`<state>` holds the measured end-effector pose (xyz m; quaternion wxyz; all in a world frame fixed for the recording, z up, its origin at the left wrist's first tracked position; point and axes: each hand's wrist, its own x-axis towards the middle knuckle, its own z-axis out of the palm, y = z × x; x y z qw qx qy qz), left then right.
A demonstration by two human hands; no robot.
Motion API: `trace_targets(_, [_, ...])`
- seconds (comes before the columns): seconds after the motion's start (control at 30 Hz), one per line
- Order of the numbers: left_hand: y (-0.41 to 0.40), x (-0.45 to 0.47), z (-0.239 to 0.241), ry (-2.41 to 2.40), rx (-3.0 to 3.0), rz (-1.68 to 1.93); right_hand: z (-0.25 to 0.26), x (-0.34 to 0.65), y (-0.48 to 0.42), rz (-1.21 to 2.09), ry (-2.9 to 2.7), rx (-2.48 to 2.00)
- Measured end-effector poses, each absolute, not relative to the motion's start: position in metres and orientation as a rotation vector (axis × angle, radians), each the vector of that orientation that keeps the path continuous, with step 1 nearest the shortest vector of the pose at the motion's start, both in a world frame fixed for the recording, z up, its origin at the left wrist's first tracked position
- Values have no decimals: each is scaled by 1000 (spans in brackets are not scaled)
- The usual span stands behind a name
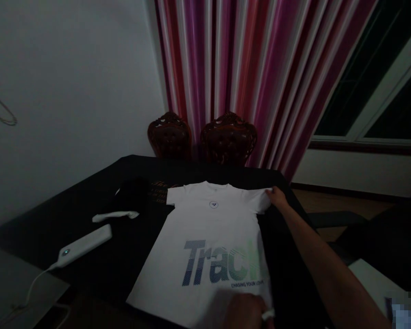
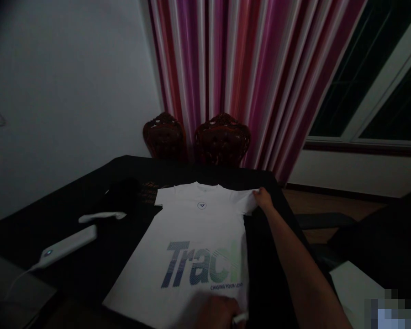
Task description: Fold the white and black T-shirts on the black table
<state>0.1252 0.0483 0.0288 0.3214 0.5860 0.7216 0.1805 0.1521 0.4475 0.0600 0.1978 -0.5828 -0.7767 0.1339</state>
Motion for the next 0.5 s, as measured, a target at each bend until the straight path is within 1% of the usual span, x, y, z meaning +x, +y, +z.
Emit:
trace_targets(0.07, [36, 115, 46, 1910, 1460, 593, 59, 158, 439, 405, -2164, -1727])
trace_targets(0.17, [24, 107, 59, 1908, 1376, 685, 62, 160, 425, 450, -2142, -1842])
trace_targets(0.27, [14, 96, 65, 1881, 1336, 804, 82, 138, 416, 477, -2121, -1841])
trace_targets(0.37, [-2, 73, 71, 1914, 1236, 975, 116, 87, 412, 505, -2140, -1739])
trace_targets(0.5, [-38, 23, 75, 1800, 970, 1255, 159, -21, 393, 564, -2219, -1541])
